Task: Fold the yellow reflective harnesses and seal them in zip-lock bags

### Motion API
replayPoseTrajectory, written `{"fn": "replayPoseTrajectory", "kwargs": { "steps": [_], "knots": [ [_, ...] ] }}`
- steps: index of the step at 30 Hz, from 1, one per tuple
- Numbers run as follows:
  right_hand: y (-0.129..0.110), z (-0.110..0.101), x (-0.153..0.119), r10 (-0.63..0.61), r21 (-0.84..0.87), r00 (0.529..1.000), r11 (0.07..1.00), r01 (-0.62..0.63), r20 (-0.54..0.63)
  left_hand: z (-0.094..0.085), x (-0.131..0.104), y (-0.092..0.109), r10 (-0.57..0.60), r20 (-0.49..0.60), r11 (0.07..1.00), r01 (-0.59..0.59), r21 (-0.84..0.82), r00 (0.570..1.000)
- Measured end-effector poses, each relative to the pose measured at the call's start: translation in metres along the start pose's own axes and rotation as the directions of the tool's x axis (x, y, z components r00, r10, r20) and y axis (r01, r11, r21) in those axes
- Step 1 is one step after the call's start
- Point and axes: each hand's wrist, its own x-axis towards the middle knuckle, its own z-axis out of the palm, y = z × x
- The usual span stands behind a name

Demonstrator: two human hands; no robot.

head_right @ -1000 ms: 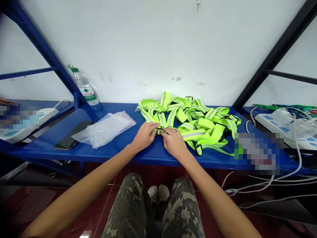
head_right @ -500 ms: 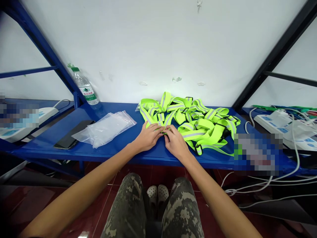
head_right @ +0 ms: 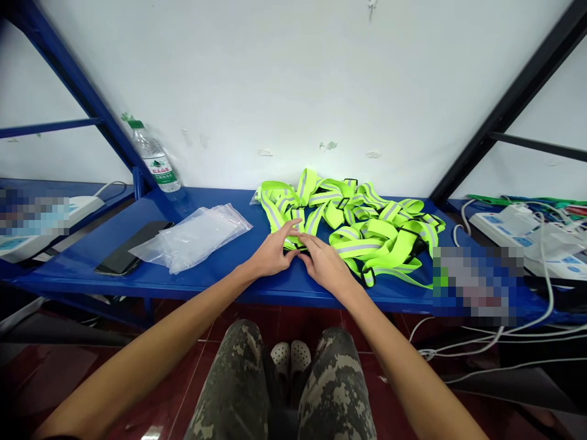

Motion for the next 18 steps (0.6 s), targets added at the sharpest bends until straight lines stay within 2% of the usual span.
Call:
{"fn": "replayPoseTrajectory", "kwargs": {
  "steps": [4, 8, 13, 18],
  "knots": [
    [0.003, -0.002, 0.003, 0.025, -0.065, 0.998, 0.998, -0.021, 0.052, 0.001, -0.006, 0.007, 0.078, -0.02, 0.975, -0.073, 0.21, 0.997],
    [0.002, -0.001, 0.004, -0.005, -0.123, 0.998, 0.992, 0.012, 0.057, -0.006, -0.015, 0.013, 0.034, -0.035, 0.858, -0.011, 0.513, 0.999],
    [0.004, 0.001, 0.004, -0.013, -0.161, 0.998, 0.987, 0.023, 0.06, -0.018, -0.016, 0.004, 0.002, 0.047, 0.82, -0.028, 0.572, 0.999],
    [0.007, 0.001, 0.002, -0.031, -0.117, 0.999, 0.993, 0.034, 0.022, -0.025, -0.007, 0.0, -0.025, 0.226, 0.75, -0.131, 0.648, 0.974]
  ]
}}
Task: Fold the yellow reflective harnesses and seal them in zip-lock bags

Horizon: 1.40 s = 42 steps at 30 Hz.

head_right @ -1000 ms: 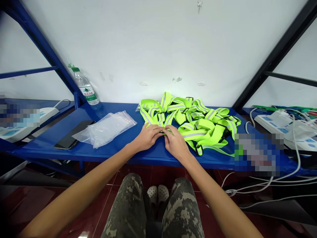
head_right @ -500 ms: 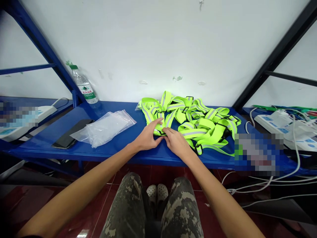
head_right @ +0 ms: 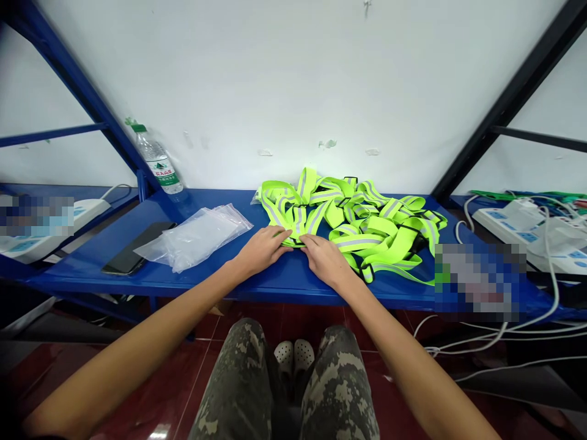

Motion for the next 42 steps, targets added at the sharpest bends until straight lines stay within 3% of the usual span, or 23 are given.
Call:
{"fn": "replayPoseTrajectory", "kwargs": {
  "steps": [4, 9, 12, 16, 19, 23, 31, 37, 42],
  "knots": [
    [0.001, 0.0, 0.0, -0.009, 0.019, 0.999, 1.0, 0.009, -0.037, -0.004, 0.003, 0.007, 0.057, 0.084, 0.986, -0.069, 0.15, 0.995],
    [0.002, 0.001, 0.005, 0.019, -0.007, 0.999, 1.0, -0.019, -0.034, -0.002, 0.002, 0.011, 0.05, 0.027, 0.988, -0.054, 0.144, 0.998],
    [0.004, -0.001, 0.006, 0.031, 0.0, 0.999, 1.0, -0.031, -0.017, 0.003, 0.0, 0.009, 0.041, -0.029, 0.997, -0.039, 0.063, 0.999],
    [0.007, -0.003, 0.007, 0.07, 0.062, 0.996, 0.996, -0.067, -0.046, 0.006, -0.006, 0.008, 0.007, -0.181, 0.993, -0.028, -0.112, 0.983],
    [0.008, 0.0, 0.009, 0.128, 0.123, 0.989, 0.985, -0.119, -0.073, 0.006, -0.009, 0.01, -0.091, -0.259, 0.983, 0.045, -0.178, 0.962],
    [0.007, 0.006, 0.012, 0.18, 0.24, 0.983, 0.957, -0.164, -0.043, 0.006, -0.008, 0.008, -0.225, -0.242, 0.938, 0.143, -0.317, 0.944],
    [0.006, 0.006, 0.011, 0.261, 0.45, 0.965, 0.861, -0.237, 0.01, 0.005, 0.003, 0.005, -0.242, -0.249, 0.87, 0.096, -0.484, 0.938],
    [0.007, 0.009, 0.013, 0.248, 0.47, 0.965, 0.864, -0.181, -0.084, 0.007, 0.013, 0.01, -0.307, -0.264, 0.844, 0.134, -0.519, 0.914],
    [0.007, 0.011, 0.014, 0.343, 0.432, 0.928, 0.866, -0.252, -0.148, 0.012, 0.019, 0.01, -0.358, -0.31, 0.826, 0.143, -0.545, 0.881]
  ]
}}
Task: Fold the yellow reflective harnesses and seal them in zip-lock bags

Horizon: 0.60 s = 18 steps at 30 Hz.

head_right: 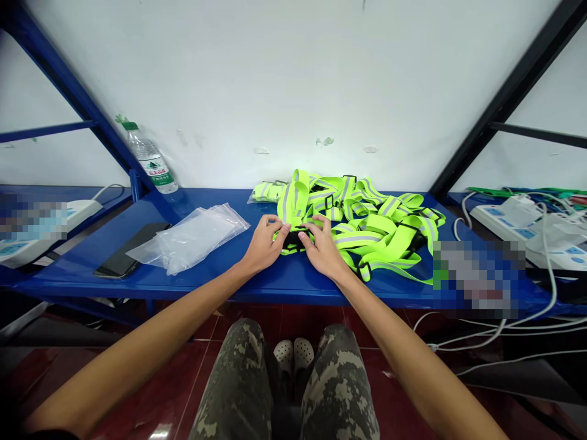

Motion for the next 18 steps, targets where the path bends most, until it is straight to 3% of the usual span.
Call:
{"fn": "replayPoseTrajectory", "kwargs": {
  "steps": [5, 9, 14, 18],
  "knots": [
    [-0.001, 0.003, 0.003, 0.042, -0.029, 0.999, 0.999, -0.041, 0.024, 0.004, 0.006, -0.002, -0.101, 0.075, 0.993, 0.106, -0.059, 0.992],
    [-0.004, 0.006, 0.001, 0.109, -0.075, 0.992, 0.991, -0.113, -0.057, 0.008, 0.008, -0.002, -0.154, 0.07, 0.985, 0.159, -0.072, 0.986],
    [-0.006, 0.007, -0.003, 0.006, -0.215, 0.998, 0.976, -0.019, -0.063, 0.011, 0.009, -0.005, -0.17, 0.114, 0.985, 0.168, 0.026, 0.979],
    [-0.004, 0.008, -0.003, -0.011, -0.259, 0.98, 0.965, -0.042, -0.2, 0.015, 0.011, -0.01, -0.147, 0.054, 0.989, 0.147, 0.007, 0.988]
  ]
}}
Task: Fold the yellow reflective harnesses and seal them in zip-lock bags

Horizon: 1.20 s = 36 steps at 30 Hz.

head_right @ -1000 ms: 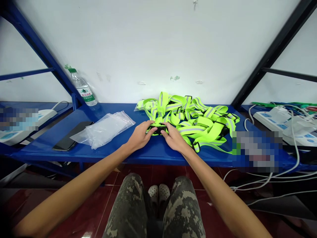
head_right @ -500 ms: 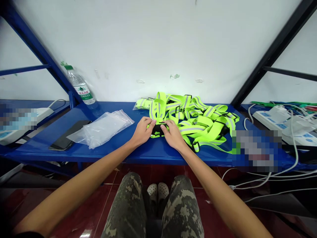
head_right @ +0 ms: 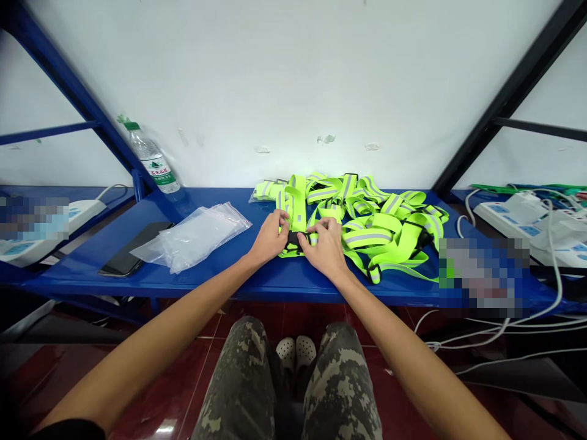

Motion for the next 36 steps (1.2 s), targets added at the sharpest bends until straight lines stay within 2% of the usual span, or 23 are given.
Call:
{"fn": "replayPoseTrajectory", "kwargs": {
  "steps": [2, 4, 7, 9, 12, 15, 18, 20, 22, 25, 28, 30, 32, 36],
  "knots": [
    [0.001, -0.001, 0.001, 0.068, 0.004, 0.996, 0.998, -0.068, -0.055, 0.003, 0.001, -0.003, 0.003, -0.036, 1.0, -0.003, -0.004, 0.999],
    [0.0, -0.002, 0.003, 0.178, 0.029, 0.983, 0.984, -0.177, -0.038, 0.006, 0.002, -0.006, 0.009, -0.045, 1.0, -0.01, -0.027, 0.999],
    [-0.003, -0.006, 0.011, 0.299, 0.058, 0.94, 0.948, -0.312, 0.167, 0.008, 0.003, -0.01, 0.027, -0.015, 0.997, -0.028, -0.072, 1.0],
    [-0.004, -0.006, 0.018, 0.268, 0.08, 0.911, 0.948, -0.307, 0.313, 0.007, 0.003, -0.011, 0.049, 0.004, 0.994, -0.048, -0.096, 0.999],
    [-0.001, -0.001, 0.032, 0.163, 0.174, 0.914, 0.955, -0.241, 0.371, 0.004, 0.001, -0.009, 0.095, 0.005, 0.989, -0.094, -0.111, 0.995],
    [0.005, 0.008, 0.042, 0.119, 0.295, 0.93, 0.928, -0.229, 0.348, 0.002, -0.002, -0.006, 0.127, -0.008, 0.99, -0.127, -0.067, 0.992],
    [0.007, 0.013, 0.043, 0.127, 0.367, 0.947, 0.9, -0.236, 0.296, 0.001, -0.004, -0.004, 0.153, -0.026, 0.987, -0.151, 0.052, 0.988],
    [0.005, 0.013, 0.039, 0.157, 0.369, 0.958, 0.898, -0.24, 0.242, 0.001, -0.004, -0.005, 0.153, -0.007, 0.985, -0.152, 0.081, 0.988],
    [0.002, 0.011, 0.034, 0.217, 0.329, 0.962, 0.908, -0.261, 0.165, 0.001, -0.003, -0.005, 0.132, 0.043, 0.99, -0.133, 0.041, 0.99],
    [0.002, 0.01, 0.029, 0.363, 0.258, 0.931, 0.903, -0.344, -0.029, 0.001, 0.0, -0.004, 0.093, 0.128, 0.996, -0.09, -0.027, 0.987],
    [0.007, 0.012, 0.03, 0.402, 0.245, 0.9, 0.901, -0.358, -0.165, -0.002, 0.001, -0.003, 0.083, 0.179, 0.996, -0.077, -0.037, 0.98],
    [0.012, 0.013, 0.033, 0.4, 0.217, 0.902, 0.906, -0.362, -0.164, -0.003, 0.001, -0.003, 0.095, 0.191, 0.995, -0.088, -0.04, 0.977],
    [0.018, 0.014, 0.037, 0.437, 0.195, 0.892, 0.89, -0.412, -0.112, -0.005, 0.001, -0.004, 0.116, 0.205, 0.993, -0.108, -0.049, 0.972],
    [0.026, 0.019, 0.043, 0.473, 0.301, 0.878, 0.828, -0.473, 0.078, -0.006, 0.002, -0.009, 0.146, 0.247, 0.989, -0.133, -0.069, 0.958]
  ]
}}
